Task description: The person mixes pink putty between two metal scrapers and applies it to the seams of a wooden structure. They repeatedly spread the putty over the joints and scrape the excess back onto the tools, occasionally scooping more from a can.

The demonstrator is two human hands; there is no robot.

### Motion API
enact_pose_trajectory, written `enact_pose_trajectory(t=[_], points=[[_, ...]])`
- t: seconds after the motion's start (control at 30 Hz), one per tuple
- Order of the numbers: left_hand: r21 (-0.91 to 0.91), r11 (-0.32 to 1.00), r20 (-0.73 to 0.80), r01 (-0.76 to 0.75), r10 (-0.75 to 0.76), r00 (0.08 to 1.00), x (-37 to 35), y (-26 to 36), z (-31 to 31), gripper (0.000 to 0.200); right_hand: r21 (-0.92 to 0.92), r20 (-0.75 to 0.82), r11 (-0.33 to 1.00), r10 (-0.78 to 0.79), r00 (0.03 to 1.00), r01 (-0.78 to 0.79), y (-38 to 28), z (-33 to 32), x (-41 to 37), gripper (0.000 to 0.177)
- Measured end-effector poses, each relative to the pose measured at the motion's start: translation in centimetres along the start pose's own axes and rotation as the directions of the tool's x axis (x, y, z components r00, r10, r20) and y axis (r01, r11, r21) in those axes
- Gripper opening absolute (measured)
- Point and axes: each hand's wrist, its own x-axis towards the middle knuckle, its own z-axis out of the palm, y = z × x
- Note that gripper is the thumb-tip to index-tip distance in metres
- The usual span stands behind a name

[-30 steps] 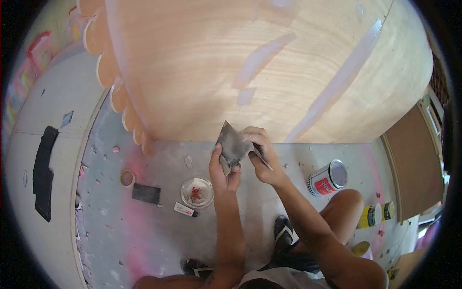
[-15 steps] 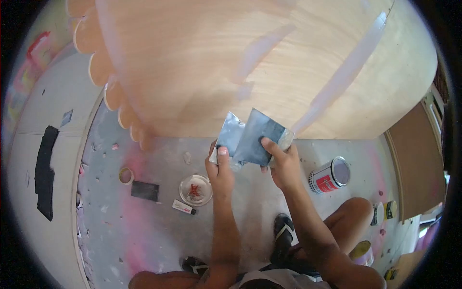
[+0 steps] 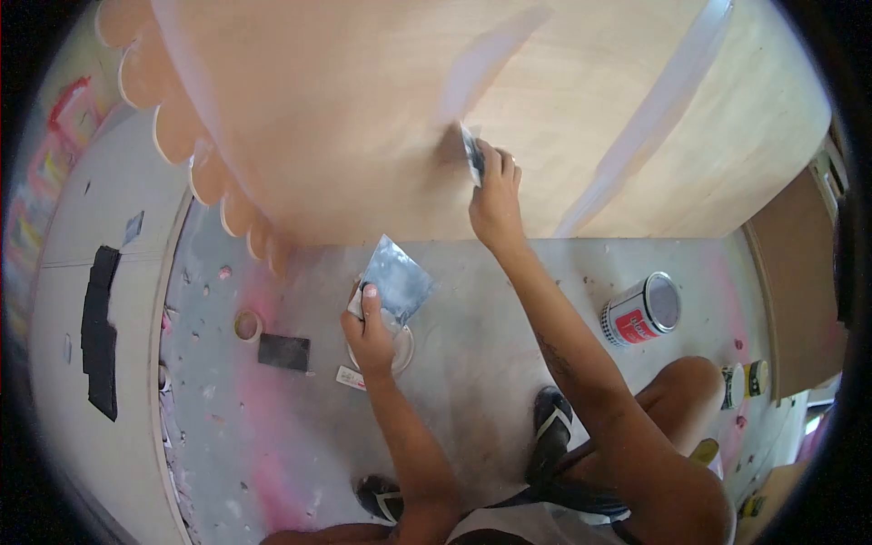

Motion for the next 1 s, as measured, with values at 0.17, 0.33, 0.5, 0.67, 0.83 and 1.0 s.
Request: enact_pose_trajectory(t=[0.17,0.33,0.5,0.67,0.83,1.0], points=[[-0.033,0.997,-0.021,0.074,-0.075,0.997,-0.3,-0.5,0.1,0.037,-0.165,-0.137,0.986,-0.031,0.990,0.008,0.6,5.9,-0.3,0.056],[-0.031,0.989,0.024,0.144,-0.143,0.989,-0.4,-1.3,-0.1,0.042,-0.417,-0.059,0.898,-0.179,0.982,0.138,2.6,7.2,-2.4,0.051],[-0.007,0.969,-0.082,0.249,-0.248,0.965,-0.6,-1.3,0.5,0.046,-0.289,0.023,0.953,-0.087,0.996,0.090,0.5,3.1,-1.1,0.051],[-0.074,0.964,-0.049,0.255,-0.258,0.965,-0.9,-1.1,0.8,0.047,-0.384,-0.068,0.913,-0.176,0.982,0.137,0.3,3.6,0.1,0.054],[-0.065,0.975,0.016,0.211,-0.211,0.977,-0.5,-1.8,0.2,0.046,-0.488,-0.006,0.857,-0.195,0.981,0.167,3.3,5.7,-1.6,0.053],[-0.075,0.972,0.029,0.221,-0.219,0.975,-0.4,-1.9,-0.2,0.050,-0.497,-0.030,0.849,-0.225,0.974,0.181,4.4,6.9,-1.9,0.053]])
